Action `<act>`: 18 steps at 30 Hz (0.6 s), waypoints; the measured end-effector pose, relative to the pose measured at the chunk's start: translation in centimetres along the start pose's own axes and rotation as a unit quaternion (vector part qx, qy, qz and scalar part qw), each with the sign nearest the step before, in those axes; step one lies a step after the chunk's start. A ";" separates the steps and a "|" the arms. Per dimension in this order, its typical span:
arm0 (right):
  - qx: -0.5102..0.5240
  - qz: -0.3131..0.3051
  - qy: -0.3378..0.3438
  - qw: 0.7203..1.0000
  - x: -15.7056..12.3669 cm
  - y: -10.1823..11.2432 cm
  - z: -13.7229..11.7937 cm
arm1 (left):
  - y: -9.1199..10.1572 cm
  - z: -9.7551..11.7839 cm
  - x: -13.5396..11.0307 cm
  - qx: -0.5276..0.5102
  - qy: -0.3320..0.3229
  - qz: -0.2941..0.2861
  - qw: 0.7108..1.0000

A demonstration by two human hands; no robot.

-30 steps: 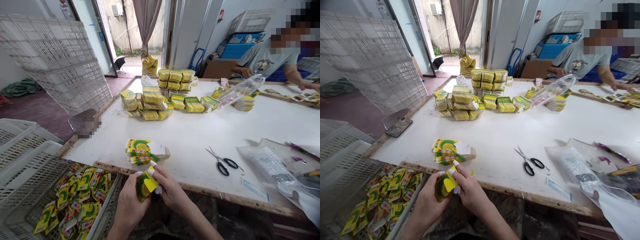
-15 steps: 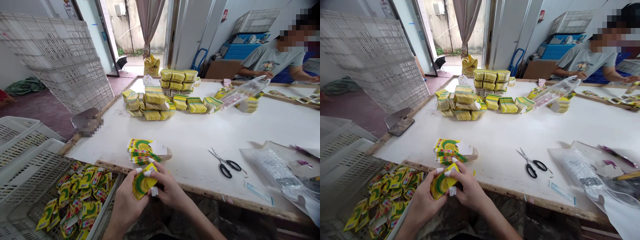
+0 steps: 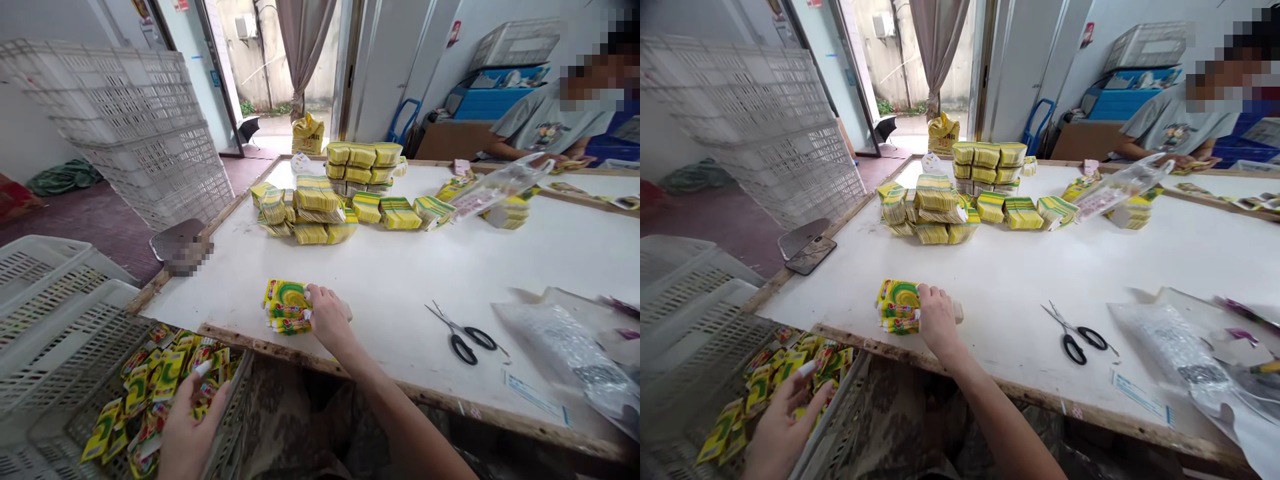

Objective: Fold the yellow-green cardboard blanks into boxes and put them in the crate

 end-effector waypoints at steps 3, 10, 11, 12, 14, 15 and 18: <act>0.041 -0.003 0.009 0.999 -1.4 0.3 -0.7 | -4.9 0.4 -2.3 -0.145 0.057 -0.066 0.986; 0.396 -0.148 0.000 0.906 -9.0 -1.0 -5.2 | -11.2 6.0 -4.8 -0.439 0.029 -0.031 0.898; 0.424 -0.166 -0.005 0.890 -9.8 -1.1 -5.7 | -11.4 6.5 -4.7 -0.434 0.033 -0.015 0.900; 0.441 -0.181 -0.010 0.879 -10.4 -1.2 -6.0 | -11.5 6.9 -4.7 -0.429 0.033 0.000 0.903; 0.479 -0.205 -0.027 0.853 -10.8 -1.4 -6.1 | -11.7 7.2 -4.6 -0.408 0.032 0.005 0.913; 0.491 -0.211 -0.038 0.844 -10.8 -1.5 -6.0 | -11.8 7.1 -4.6 -0.395 0.032 -0.003 0.918; 0.514 -0.185 -0.080 0.834 -10.0 -1.4 -4.6 | -11.8 5.6 -4.9 -0.358 0.037 -0.042 0.932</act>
Point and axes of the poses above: each hand's wrist, its own x-axis towards the middle knuckle, its own y-axis out of the back of the hand, z = x × y, the point moved 4 cm from there along x, towards the middle knuckle, and after that the axes turned 14 degrees about -x, right-handed, at the moved point
